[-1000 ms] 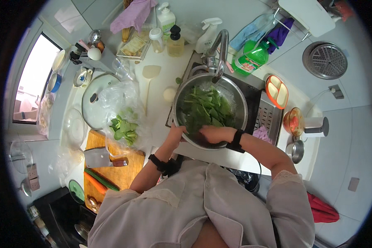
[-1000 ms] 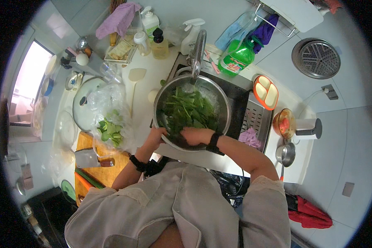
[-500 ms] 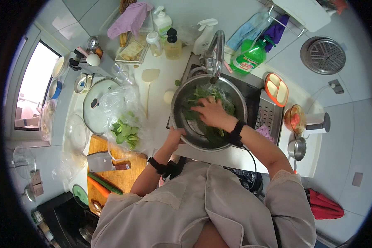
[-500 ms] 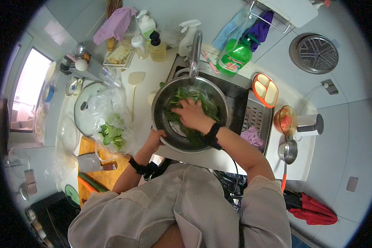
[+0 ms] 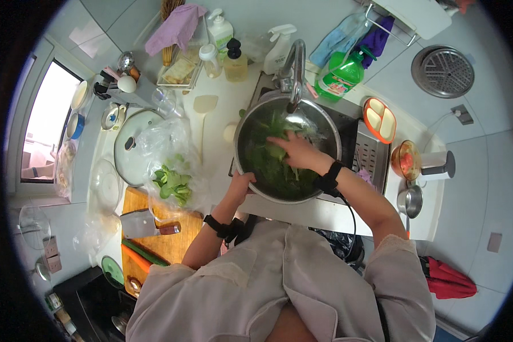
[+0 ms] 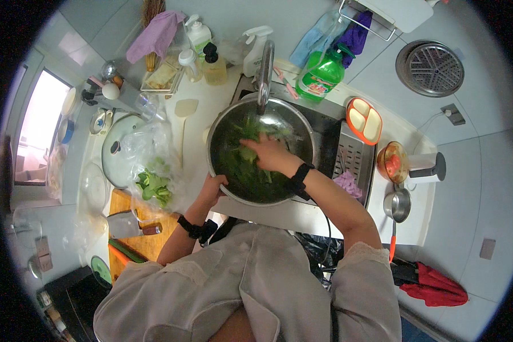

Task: Washing green leafy vegetables and an onion in a sink.

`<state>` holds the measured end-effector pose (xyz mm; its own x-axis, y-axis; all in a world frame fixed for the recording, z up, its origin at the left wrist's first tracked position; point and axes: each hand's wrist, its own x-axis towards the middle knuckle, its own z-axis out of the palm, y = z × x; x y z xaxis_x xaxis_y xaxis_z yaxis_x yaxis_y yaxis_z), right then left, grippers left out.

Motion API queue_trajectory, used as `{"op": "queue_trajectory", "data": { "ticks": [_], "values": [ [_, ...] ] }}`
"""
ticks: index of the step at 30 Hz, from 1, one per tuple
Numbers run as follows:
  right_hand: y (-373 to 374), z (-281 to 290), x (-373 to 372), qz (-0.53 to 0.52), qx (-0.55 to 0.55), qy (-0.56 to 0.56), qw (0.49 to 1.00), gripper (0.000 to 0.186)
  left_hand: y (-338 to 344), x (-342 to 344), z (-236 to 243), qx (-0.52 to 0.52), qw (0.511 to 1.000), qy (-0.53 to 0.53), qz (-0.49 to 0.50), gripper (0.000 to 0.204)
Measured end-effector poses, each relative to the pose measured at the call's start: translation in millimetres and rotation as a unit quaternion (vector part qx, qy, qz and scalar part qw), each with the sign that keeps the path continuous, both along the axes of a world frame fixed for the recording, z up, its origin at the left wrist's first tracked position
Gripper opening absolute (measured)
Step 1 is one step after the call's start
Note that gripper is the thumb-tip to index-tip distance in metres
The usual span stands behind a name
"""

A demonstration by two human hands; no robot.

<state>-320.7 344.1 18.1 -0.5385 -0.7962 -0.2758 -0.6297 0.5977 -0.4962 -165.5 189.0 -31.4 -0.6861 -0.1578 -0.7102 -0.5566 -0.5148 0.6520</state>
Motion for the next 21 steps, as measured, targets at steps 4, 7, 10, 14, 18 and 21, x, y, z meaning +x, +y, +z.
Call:
{"op": "queue_trajectory", "data": {
  "ticks": [4, 7, 10, 14, 18, 21],
  "values": [
    [6.2, 16.6, -1.0, 0.164, 0.037, -0.049, 0.984, 0.064, 1.2, -1.2, 3.7, 0.028, 0.999, 0.037, -0.002, 0.059],
    [13.4, 35.7, -24.4, 0.190, -0.008, -0.148, 0.971, 0.058, 2.0, 3.0, 6.5, 0.024, 0.999, 0.034, 0.009, 0.061],
    [17.6, 47.9, -39.9, 0.173, -0.008, -0.199, 0.965, 0.047, 1.5, 8.2, 0.1, 0.011, 0.999, 0.029, 0.021, 0.062],
    [25.2, 30.1, -31.4, 0.201, -0.145, -0.212, 0.945, 0.052, 0.8, 14.8, -5.7, 0.017, 0.999, 0.018, 0.038, 0.058],
    [32.5, 3.0, 4.8, 0.349, -0.020, -0.001, 0.937, 0.055, 3.3, 20.2, -1.2, 0.010, 0.998, -0.012, 0.060, 0.052],
    [23.5, -9.7, 18.5, 0.378, -0.046, 0.048, 0.923, 0.053, 0.2, 33.9, -27.3, 0.028, 0.996, 0.020, 0.085, 0.048]
  ]
}}
